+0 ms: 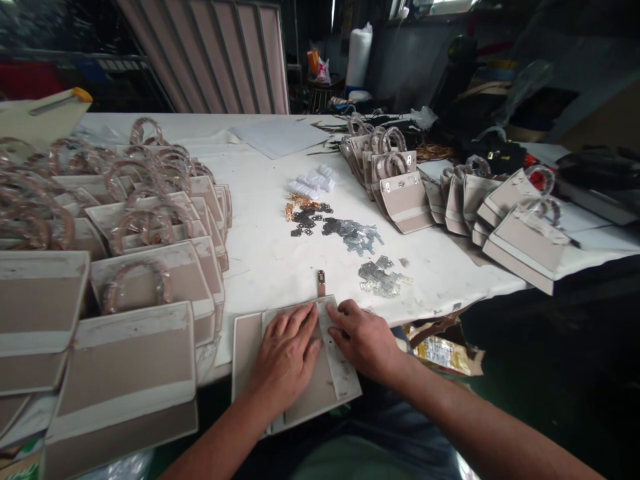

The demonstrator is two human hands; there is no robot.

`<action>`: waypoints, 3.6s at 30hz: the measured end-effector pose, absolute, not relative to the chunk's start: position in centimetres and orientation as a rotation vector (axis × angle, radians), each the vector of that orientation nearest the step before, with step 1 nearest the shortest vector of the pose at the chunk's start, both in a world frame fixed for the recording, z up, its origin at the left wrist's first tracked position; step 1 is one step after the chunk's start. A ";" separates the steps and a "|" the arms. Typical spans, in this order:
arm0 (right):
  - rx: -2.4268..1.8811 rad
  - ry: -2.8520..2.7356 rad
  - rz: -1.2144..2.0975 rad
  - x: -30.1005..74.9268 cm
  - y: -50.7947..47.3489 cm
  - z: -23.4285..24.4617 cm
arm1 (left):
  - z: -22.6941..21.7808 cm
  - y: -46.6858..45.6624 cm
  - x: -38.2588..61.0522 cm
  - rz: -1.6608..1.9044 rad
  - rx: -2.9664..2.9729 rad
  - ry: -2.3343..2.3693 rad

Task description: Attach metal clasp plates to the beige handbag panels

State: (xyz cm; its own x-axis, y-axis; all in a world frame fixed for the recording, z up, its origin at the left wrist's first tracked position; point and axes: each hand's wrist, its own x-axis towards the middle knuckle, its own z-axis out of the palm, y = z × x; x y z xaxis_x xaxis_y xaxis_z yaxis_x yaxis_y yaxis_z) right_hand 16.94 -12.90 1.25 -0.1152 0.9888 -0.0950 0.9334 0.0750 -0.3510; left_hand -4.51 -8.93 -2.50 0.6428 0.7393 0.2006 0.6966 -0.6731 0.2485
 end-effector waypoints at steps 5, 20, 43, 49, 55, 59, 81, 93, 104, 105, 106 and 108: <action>-1.959 -2.194 0.494 17.1 -12.9 1.1 | -2.2 -9.2 -4.2 0.388 2.699 1.206; -1.936 -2.190 0.529 18.0 -13.4 1.0 | -1.8 -9.9 -4.1 0.456 2.648 1.210; -1.890 -2.192 0.436 16.5 -14.0 2.5 | -0.3 -10.4 -4.4 0.379 2.774 1.210; -1.941 -2.025 0.435 20.1 -12.3 2.3 | -1.6 -10.0 -5.1 0.473 2.751 1.194; -2.183 -1.840 0.355 27.6 -6.7 2.3 | -2.3 -9.7 -5.1 0.466 2.719 1.224; -2.185 -1.890 0.413 29.1 -3.2 1.7 | -1.9 -9.8 -5.0 0.413 2.681 1.247; -1.768 -1.953 1.148 17.4 -11.4 2.9 | -1.8 -10.2 -4.7 0.403 2.634 1.174; -1.913 -2.279 0.778 16.4 -11.2 3.2 | -1.7 -10.3 -4.7 0.399 2.625 1.180; -2.024 -2.235 0.678 16.0 -11.8 2.6 | -1.7 -10.6 -3.8 0.460 2.555 1.241; -2.028 -2.211 0.709 16.0 -11.7 2.7 | -1.6 -10.6 -3.7 0.462 2.547 1.243; -2.025 -2.184 0.750 16.0 -11.6 2.7 | -1.6 -10.7 -3.7 0.460 2.542 1.242; -2.004 -2.130 0.850 16.2 -11.3 3.0 | -1.6 -10.6 -3.7 0.444 2.539 1.234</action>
State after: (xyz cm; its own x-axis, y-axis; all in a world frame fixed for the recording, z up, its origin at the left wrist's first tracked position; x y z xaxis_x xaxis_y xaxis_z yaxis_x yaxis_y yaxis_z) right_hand 16.23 -11.27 2.97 -0.1317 0.9449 -0.2997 0.8915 -0.0193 -0.4526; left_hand -3.72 -10.63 -1.58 0.5870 0.7956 0.1496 0.7087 -0.5944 0.3802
